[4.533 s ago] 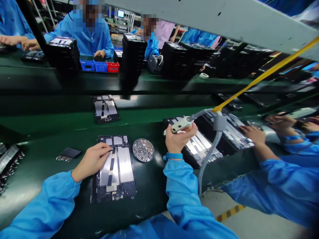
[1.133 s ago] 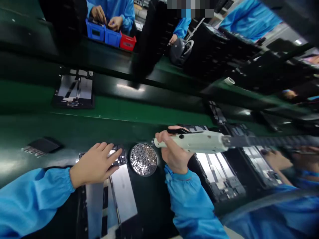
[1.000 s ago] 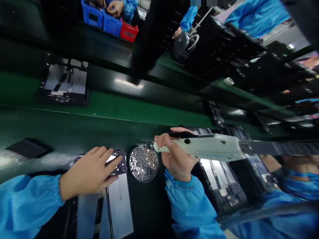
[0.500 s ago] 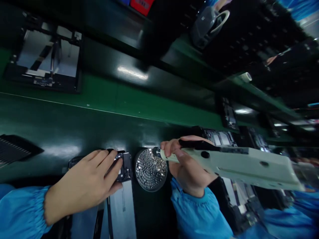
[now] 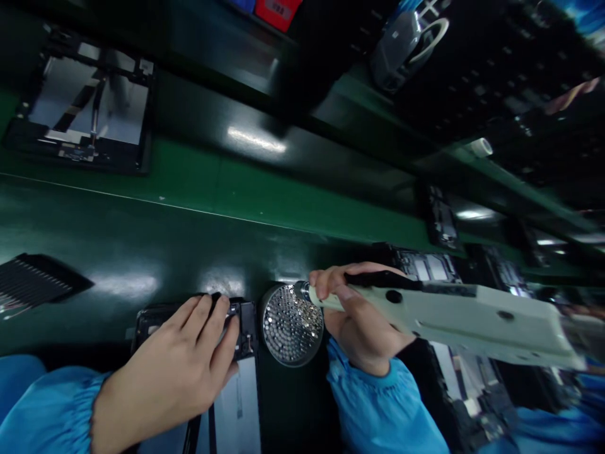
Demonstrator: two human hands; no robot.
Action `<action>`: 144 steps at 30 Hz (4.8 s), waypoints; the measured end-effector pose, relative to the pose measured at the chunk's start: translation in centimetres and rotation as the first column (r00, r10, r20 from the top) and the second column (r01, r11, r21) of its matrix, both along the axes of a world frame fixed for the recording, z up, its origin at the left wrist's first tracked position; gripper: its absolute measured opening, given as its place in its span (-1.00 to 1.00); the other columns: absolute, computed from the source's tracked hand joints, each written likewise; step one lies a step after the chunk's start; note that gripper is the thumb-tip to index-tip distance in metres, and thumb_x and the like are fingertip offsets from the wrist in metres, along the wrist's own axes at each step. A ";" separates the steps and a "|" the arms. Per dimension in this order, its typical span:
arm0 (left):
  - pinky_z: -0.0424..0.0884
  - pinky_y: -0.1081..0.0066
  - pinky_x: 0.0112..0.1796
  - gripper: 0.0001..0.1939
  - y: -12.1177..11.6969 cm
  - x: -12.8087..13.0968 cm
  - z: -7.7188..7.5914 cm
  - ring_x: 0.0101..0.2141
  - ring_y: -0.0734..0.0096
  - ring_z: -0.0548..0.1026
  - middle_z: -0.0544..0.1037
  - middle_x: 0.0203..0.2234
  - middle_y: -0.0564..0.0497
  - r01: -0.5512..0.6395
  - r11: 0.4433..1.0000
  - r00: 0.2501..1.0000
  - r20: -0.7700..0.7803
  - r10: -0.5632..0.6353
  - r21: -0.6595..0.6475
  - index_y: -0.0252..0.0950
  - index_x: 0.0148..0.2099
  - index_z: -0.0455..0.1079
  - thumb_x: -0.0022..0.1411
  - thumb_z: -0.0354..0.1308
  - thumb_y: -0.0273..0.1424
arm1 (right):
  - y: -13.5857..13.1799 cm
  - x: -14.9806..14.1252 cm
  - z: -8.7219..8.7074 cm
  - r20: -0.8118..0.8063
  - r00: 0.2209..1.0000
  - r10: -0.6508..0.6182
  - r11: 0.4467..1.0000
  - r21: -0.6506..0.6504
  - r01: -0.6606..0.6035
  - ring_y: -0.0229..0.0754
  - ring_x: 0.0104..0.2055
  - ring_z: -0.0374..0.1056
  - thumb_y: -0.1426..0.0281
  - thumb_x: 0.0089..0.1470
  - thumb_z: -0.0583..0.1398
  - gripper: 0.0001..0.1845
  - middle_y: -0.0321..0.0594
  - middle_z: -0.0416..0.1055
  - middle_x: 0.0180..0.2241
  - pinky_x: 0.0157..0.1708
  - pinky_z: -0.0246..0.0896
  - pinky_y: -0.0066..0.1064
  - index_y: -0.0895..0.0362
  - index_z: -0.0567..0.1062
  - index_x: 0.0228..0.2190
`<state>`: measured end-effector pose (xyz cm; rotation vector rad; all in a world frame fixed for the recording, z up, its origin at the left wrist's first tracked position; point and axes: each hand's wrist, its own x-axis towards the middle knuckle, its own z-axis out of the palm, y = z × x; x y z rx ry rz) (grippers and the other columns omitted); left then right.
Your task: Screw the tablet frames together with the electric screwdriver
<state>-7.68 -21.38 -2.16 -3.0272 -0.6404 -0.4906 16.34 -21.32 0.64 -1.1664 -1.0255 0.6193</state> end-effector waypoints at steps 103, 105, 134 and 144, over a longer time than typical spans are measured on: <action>0.48 -0.03 -0.11 -0.50 0.7 0.3 -0.3 -0.03 -0.17 0.52 0.54 -0.01 -0.39 0.027 0.988 1.000 0.000 -0.027 -0.154 -0.48 0.25 0.38 0.45 -0.05 -0.27 | -0.2 -0.5 -0.7 -0.023 0.997 0.072 0.997 0.040 -0.071 -0.24 -0.46 0.35 0.49 -0.08 0.30 -0.75 -0.35 0.34 -0.51 -0.46 0.31 -0.34 0.08 0.57 -0.27; 0.48 -0.02 -0.11 -0.51 0.7 0.3 -0.3 -0.03 -0.17 0.51 0.54 -0.01 -0.38 0.026 0.987 1.000 -0.004 -0.027 -0.159 -0.47 0.25 0.38 0.45 -0.05 -0.27 | -0.2 -0.5 -0.7 -0.016 0.997 0.082 0.996 0.043 -0.081 -0.23 -0.45 0.35 0.51 -0.08 0.30 -0.75 -0.34 0.35 -0.50 -0.45 0.32 -0.32 0.08 0.56 -0.26; 0.40 0.12 -0.17 -0.48 1.2 0.5 0.0 -0.12 -0.02 0.50 0.55 -0.10 -0.32 0.039 0.983 0.999 -0.005 -0.041 -0.179 -0.52 0.22 0.38 0.48 -0.10 -0.24 | -3.4 -5.1 5.3 0.102 0.963 0.250 0.966 -0.093 -0.241 -0.21 -0.39 0.34 0.59 0.03 0.26 -0.68 -0.32 0.34 -0.42 -0.40 0.35 -0.23 0.03 0.56 -0.18; 0.38 0.12 -0.21 -0.50 1.1 0.8 0.0 -0.14 -0.01 0.49 0.54 -0.10 -0.32 0.056 0.982 0.998 0.010 -0.055 -0.178 -0.55 0.22 0.35 0.46 -0.06 -0.26 | -3.4 -5.7 5.1 0.137 0.917 0.374 0.915 -0.219 -0.340 -0.19 -0.41 0.37 0.59 0.04 0.27 -0.68 -0.33 0.35 -0.44 -0.43 0.41 -0.23 0.01 0.56 -0.17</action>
